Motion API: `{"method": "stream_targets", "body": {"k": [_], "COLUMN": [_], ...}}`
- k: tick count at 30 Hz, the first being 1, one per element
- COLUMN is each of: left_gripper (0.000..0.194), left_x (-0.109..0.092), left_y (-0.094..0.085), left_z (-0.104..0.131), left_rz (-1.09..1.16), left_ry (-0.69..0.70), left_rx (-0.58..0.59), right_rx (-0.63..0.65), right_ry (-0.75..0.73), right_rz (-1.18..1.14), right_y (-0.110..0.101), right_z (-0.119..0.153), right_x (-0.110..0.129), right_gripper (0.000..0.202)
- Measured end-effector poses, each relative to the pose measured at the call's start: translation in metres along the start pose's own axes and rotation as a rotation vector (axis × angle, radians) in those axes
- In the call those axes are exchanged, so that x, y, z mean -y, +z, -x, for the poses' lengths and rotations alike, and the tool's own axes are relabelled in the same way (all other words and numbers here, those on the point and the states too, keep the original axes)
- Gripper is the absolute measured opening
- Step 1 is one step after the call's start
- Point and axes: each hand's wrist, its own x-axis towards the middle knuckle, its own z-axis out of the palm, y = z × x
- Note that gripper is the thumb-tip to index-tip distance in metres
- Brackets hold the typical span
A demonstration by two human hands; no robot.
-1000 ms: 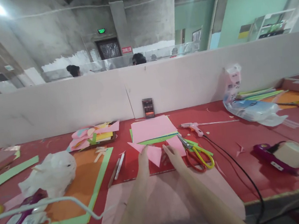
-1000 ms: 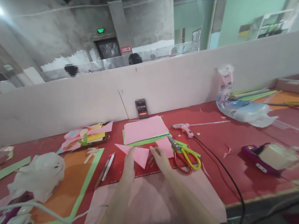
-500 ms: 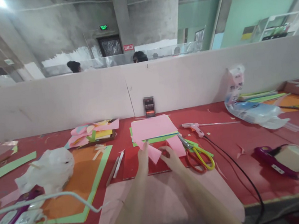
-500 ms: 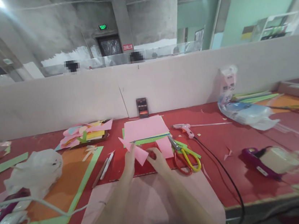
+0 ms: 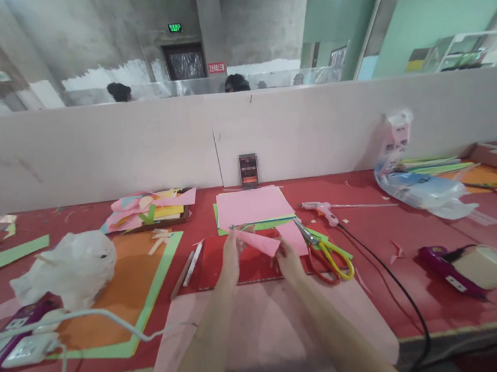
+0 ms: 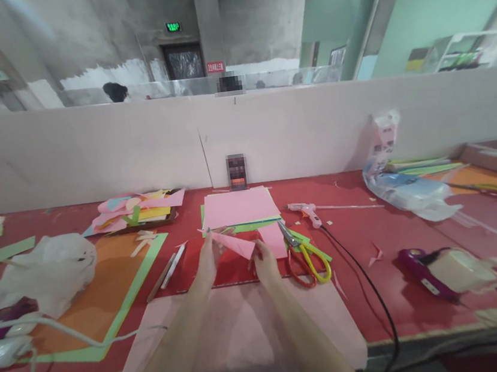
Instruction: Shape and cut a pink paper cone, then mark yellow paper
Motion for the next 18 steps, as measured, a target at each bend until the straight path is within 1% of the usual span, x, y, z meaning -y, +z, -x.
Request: {"method": "stream_targets", "body": {"k": [3, 8, 10, 12, 14, 16, 17, 18], "left_gripper": [0.056, 0.049, 0.049, 0.049, 0.050, 0.051, 0.051, 0.051], "left_x": [0.001, 0.009, 0.012, 0.013, 0.013, 0.012, 0.011, 0.011], "left_y": [0.001, 0.001, -0.001, -0.001, 0.000, 0.002, 0.003, 0.004], "left_z": [0.003, 0.005, 0.005, 0.004, 0.004, 0.005, 0.005, 0.006], "left_rz": [-0.022, 0.028, 0.073, 0.103, 0.126, 0.149, 0.160, 0.168], "left_ry": [-0.018, -0.017, -0.036, -0.036, -0.014, 0.017, 0.032, 0.043], "left_rx": [-0.014, 0.038, 0.056, 0.061, 0.050, 0.034, 0.028, 0.026], "right_rx": [-0.012, -0.072, -0.099, -0.107, -0.066, 0.024, 0.060, 0.060], "right_ry": [-0.006, -0.017, -0.026, -0.018, 0.033, 0.083, 0.085, 0.061], "right_rz": [0.023, -0.036, -0.118, -0.248, -0.395, -0.509, -0.535, -0.535], "right_y": [0.000, -0.003, -0.004, -0.005, -0.005, -0.004, -0.003, -0.002], "right_z": [0.001, 0.000, -0.001, -0.002, -0.004, -0.004, -0.003, -0.003], "right_x": [0.003, 0.004, 0.006, 0.008, 0.011, 0.013, 0.013, 0.014], "right_gripper": [0.033, 0.021, 0.026, 0.035, 0.044, 0.050, 0.050, 0.049]}}
